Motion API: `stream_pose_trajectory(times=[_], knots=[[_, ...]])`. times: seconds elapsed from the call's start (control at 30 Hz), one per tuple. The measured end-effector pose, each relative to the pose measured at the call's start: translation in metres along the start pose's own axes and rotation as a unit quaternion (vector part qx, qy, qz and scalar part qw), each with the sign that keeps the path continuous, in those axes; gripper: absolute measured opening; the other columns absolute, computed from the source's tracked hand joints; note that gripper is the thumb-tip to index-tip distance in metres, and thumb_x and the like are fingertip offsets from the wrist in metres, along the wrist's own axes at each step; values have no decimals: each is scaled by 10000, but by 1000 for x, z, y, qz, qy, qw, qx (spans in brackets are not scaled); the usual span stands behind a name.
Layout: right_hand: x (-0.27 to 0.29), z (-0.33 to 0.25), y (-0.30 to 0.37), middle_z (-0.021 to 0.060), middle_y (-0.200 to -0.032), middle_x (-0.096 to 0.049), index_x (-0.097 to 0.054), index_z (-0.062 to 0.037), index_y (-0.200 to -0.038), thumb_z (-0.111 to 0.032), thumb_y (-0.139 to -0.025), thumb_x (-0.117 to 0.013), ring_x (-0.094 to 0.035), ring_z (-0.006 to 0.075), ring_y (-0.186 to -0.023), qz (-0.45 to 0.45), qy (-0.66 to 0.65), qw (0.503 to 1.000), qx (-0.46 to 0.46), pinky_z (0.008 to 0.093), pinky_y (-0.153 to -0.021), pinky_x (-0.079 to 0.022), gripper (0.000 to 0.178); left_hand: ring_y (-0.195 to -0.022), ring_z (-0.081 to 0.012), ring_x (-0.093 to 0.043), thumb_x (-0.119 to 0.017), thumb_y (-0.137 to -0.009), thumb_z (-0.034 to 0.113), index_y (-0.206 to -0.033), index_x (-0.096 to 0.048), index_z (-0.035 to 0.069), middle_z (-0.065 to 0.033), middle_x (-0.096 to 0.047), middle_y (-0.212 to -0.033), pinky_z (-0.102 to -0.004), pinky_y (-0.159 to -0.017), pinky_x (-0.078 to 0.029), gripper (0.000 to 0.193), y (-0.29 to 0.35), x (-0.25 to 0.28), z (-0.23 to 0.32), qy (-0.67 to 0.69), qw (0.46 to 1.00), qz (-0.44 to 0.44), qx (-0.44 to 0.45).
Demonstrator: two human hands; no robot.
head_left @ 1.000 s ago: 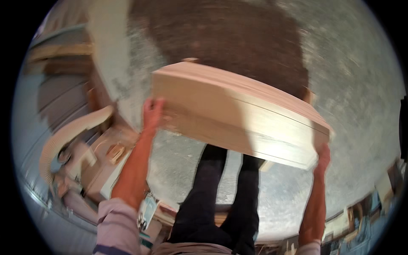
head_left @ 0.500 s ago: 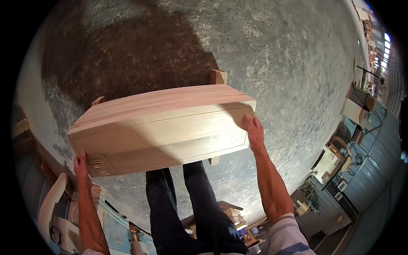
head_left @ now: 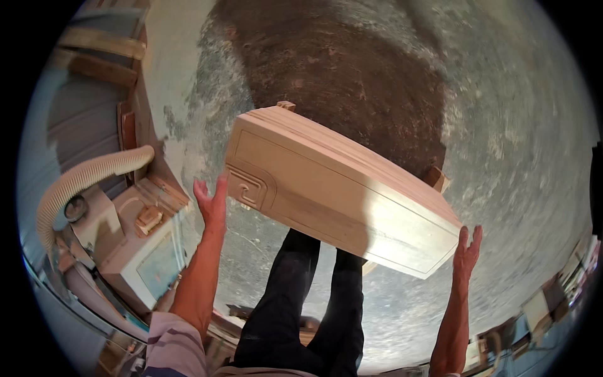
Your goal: The person walks through a workshop carrying a bucket, then places it down. They pick up a carved wooden panel and repeatedly rub its surface against a stationary belt sander. The person flips the panel to sand different sides and edges, then stacks the finished piece on a small wooden stand.
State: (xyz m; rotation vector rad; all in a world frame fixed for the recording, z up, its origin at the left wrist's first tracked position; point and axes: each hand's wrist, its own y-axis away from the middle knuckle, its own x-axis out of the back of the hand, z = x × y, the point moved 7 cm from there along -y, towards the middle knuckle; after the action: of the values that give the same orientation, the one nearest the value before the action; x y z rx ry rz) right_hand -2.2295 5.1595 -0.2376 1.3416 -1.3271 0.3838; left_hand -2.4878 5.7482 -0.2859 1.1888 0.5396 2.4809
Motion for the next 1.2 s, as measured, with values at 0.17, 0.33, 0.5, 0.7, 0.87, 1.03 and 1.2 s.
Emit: stream_pose_trajectory(times=[0.17,0.33,0.5,0.7,0.87,1.03,1.2], knots=[[-108,-168,21,192,-1369,-368,-343,6,-1334,-284,-823,-628,-338,288,-1280,-252,-105,945,183,367,-1057,-253,653,-1266,-207,-305,-671,-786,389,-1338,-292,-5,-131,-387,-1333,-342,-1035,-252,777,66,-33,-59,185,958,-153,156],[-230,-307,71,278,-1292,-415,-323,72,-1316,-492,-703,-647,-404,354,-1219,-406,64,850,330,362,-1024,-311,894,-1215,-210,-387,-660,-775,446,-1322,-338,44,-70,-428,-1302,-358,-1020,-285,751,107,-102,-67,392,848,-249,256],[-306,-336,90,293,-1162,-507,-426,96,-1199,-542,-633,-677,-511,351,-1097,-481,118,802,334,373,-946,-384,889,-1180,-188,-414,-712,-759,352,-1295,-372,22,-64,-453,-1276,-339,-999,-309,716,108,-109,-64,467,811,-218,279],[-324,-341,92,265,-1072,-564,-486,69,-1111,-539,-604,-708,-559,333,-1020,-536,143,778,295,373,-893,-422,823,-1189,-174,-398,-727,-755,282,-1296,-374,29,-54,-451,-1282,-325,-1010,-291,694,109,-112,-69,497,789,-211,294],[-323,-342,91,192,-1101,-585,-471,-43,-1233,-501,-651,-713,-565,282,-1026,-530,179,775,295,362,-900,-418,779,-1188,-172,-397,-731,-753,259,-1298,-372,32,-45,-459,-1271,-326,-1017,-285,691,109,-113,-64,514,777,-197,304],[-323,-343,89,186,-1090,-593,-481,-62,-1234,-500,-657,-710,-573,282,-1012,-532,177,772,299,364,-887,-426,759,-1182,-174,-407,-722,-763,258,-1302,-370,33,-50,-464,-1265,-328,-1013,-297,682,108,-112,-64,501,781,-211,308],[-325,-342,89,190,-1085,-593,-472,-54,-1238,-503,-656,-713,-575,289,-1005,-551,156,768,287,366,-881,-429,774,-1169,-178,-424,-702,-780,282,-1299,-375,31,-60,-463,-1265,-330,-995,-323,663,106,-111,-57,495,787,-216,297]])
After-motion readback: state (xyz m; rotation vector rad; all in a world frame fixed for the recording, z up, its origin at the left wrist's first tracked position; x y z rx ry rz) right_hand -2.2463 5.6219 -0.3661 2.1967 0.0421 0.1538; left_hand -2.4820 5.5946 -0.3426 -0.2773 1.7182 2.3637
